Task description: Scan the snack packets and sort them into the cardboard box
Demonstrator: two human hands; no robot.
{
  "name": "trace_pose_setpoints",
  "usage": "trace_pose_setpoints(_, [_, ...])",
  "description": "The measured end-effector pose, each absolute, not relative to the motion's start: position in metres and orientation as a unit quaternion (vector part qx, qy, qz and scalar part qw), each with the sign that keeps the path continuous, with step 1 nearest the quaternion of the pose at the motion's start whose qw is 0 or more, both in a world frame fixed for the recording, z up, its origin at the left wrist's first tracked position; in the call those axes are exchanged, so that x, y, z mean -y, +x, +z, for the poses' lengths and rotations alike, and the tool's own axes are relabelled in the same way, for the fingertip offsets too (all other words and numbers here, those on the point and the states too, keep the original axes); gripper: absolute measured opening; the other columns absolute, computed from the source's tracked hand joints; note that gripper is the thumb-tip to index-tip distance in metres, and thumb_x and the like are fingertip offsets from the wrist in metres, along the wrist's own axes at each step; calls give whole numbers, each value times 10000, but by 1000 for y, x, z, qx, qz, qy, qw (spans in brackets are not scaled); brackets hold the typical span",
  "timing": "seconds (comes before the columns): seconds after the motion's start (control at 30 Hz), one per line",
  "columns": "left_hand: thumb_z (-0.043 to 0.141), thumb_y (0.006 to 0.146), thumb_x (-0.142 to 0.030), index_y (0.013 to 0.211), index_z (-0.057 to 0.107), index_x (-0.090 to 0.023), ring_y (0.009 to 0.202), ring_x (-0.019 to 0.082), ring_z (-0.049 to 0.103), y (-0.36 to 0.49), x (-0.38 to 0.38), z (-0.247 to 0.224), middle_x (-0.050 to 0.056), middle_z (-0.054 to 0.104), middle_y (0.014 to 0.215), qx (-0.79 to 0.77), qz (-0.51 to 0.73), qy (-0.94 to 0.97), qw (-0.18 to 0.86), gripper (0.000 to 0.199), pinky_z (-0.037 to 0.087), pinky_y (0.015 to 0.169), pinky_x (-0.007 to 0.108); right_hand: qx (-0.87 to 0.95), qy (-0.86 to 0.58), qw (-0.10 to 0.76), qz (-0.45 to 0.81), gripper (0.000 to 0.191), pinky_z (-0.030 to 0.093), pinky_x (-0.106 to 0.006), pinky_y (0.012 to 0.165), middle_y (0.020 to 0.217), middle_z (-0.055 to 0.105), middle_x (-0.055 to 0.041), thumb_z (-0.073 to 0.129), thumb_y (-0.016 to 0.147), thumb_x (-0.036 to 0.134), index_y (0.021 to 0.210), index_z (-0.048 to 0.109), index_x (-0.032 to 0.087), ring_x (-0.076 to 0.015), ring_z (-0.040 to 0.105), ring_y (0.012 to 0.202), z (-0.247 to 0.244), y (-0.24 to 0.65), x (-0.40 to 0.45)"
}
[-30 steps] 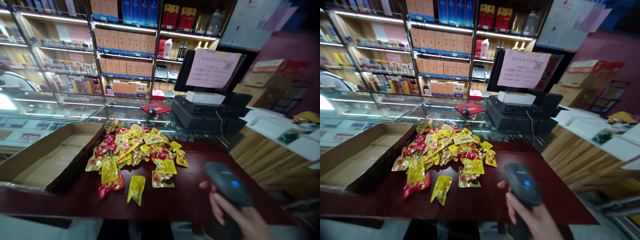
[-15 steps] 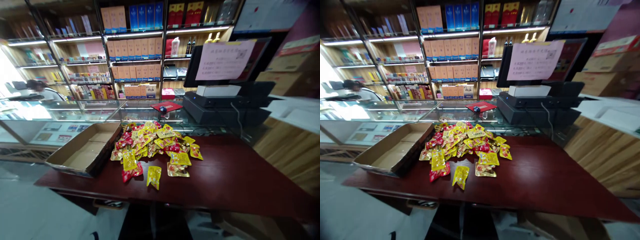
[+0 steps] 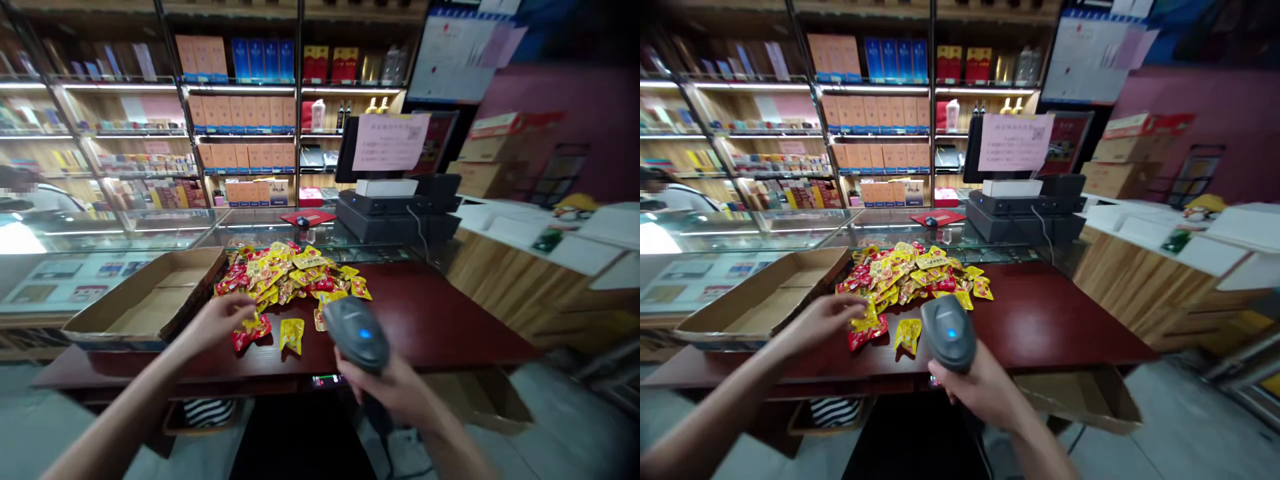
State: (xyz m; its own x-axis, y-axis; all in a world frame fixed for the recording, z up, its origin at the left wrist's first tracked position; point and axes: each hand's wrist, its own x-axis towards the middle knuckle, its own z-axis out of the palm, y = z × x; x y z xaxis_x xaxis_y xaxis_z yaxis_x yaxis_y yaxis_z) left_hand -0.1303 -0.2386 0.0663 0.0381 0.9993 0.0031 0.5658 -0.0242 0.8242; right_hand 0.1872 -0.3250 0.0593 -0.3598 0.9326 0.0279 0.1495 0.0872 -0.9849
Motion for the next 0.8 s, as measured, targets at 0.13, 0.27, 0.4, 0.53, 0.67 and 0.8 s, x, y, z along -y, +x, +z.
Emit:
trace_pose_setpoints(0.13, [453,767,-651,821,661,-150,415,150,566,-85,223,29,35,651,583,-658,207,664,287,546,431,478,262,566,-449,382,576,294,350,-189,377,485,472,85,644,735,357,908,487,179,-70,400,388,31,151,298])
trace_pose_setpoints(0.27, [620,582,-679,488,569,-179,491,205,598,-57,203,11,61,558,415,-677,84,705,195,511,426,552,278,514,-489,418,568,344,357,-203,382,491,483,76,647,704,411,876,474,169,-80,428,383,-2,144,303])
trace_pose_setpoints(0.4, [741,475,-577,448,503,-189,519,212,603,-54,192,0,45,549,443,-676,86,696,226,456,426,534,280,517,-497,462,521,378,417,-231,440,573,546,28,677,680,455,832,522,147,-97,499,429,-13,147,309])
trace_pose_setpoints(0.53, [805,442,-444,592,505,-185,472,155,568,-57,185,-4,-3,578,564,-638,209,632,386,424,438,460,258,520,-495,482,501,411,470,-268,492,626,616,-30,656,707,503,850,562,130,-146,578,484,-14,145,311])
trace_pose_setpoints(0.67, [848,393,-409,662,471,-185,529,124,564,-56,168,17,-26,584,614,-557,339,530,543,515,488,506,266,529,-483,476,510,446,460,-258,469,559,617,-44,594,746,549,831,557,114,-163,598,464,-6,136,298])
trace_pose_setpoints(0.8, [882,351,-343,705,517,-171,504,89,529,-52,144,52,-59,545,570,-532,412,465,575,536,496,535,260,533,-472,462,529,450,398,-214,374,476,571,14,603,723,556,854,518,133,-126,530,358,10,117,271])
